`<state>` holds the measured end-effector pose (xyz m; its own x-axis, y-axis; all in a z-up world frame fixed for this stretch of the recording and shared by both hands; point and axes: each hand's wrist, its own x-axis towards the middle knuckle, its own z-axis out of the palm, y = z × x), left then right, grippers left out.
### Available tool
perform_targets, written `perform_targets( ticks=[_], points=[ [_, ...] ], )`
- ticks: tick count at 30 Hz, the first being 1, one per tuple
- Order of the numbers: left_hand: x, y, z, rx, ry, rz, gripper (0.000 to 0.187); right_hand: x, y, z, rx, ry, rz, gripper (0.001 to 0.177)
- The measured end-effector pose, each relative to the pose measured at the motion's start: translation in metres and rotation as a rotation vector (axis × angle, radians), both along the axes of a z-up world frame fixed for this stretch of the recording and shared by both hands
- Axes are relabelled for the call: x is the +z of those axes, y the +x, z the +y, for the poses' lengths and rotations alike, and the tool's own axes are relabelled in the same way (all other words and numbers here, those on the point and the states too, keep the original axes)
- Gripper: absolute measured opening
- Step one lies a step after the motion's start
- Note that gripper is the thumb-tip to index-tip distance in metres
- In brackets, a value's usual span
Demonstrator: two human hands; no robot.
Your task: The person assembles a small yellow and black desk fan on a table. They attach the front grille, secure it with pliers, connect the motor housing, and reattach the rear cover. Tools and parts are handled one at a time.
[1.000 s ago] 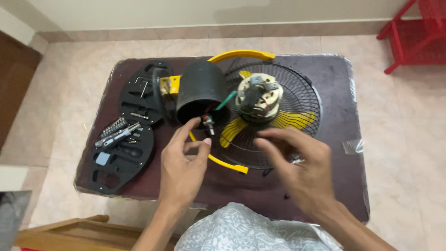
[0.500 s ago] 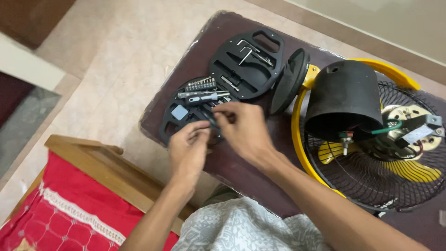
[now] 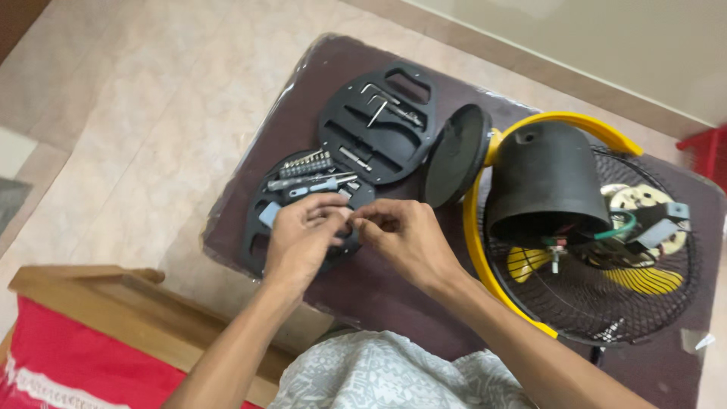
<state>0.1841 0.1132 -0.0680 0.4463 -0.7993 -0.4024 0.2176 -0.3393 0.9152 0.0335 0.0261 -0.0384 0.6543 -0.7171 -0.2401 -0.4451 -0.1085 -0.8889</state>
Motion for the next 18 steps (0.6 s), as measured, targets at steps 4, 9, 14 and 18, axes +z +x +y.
perform_targets(
  ticks=[4,9,14,18],
  points=[
    [0.018,-0.017,-0.018,-0.105,-0.110,0.124,0.025,0.030,-0.018,0.000,-0.131,0.064,-0.077,0.025],
    [0.044,-0.028,-0.034,-0.160,-0.125,-0.031,0.026,0.082,-0.071,-0.013,-0.377,0.053,-0.117,0.023],
    [0.055,-0.044,-0.038,-0.154,-0.160,-0.035,0.026,0.110,-0.082,-0.030,-0.348,0.015,0.021,0.025],
    [0.060,-0.059,-0.033,-0.216,-0.085,0.003,0.025,0.107,-0.074,-0.032,-0.240,0.037,0.029,0.025]
  ],
)
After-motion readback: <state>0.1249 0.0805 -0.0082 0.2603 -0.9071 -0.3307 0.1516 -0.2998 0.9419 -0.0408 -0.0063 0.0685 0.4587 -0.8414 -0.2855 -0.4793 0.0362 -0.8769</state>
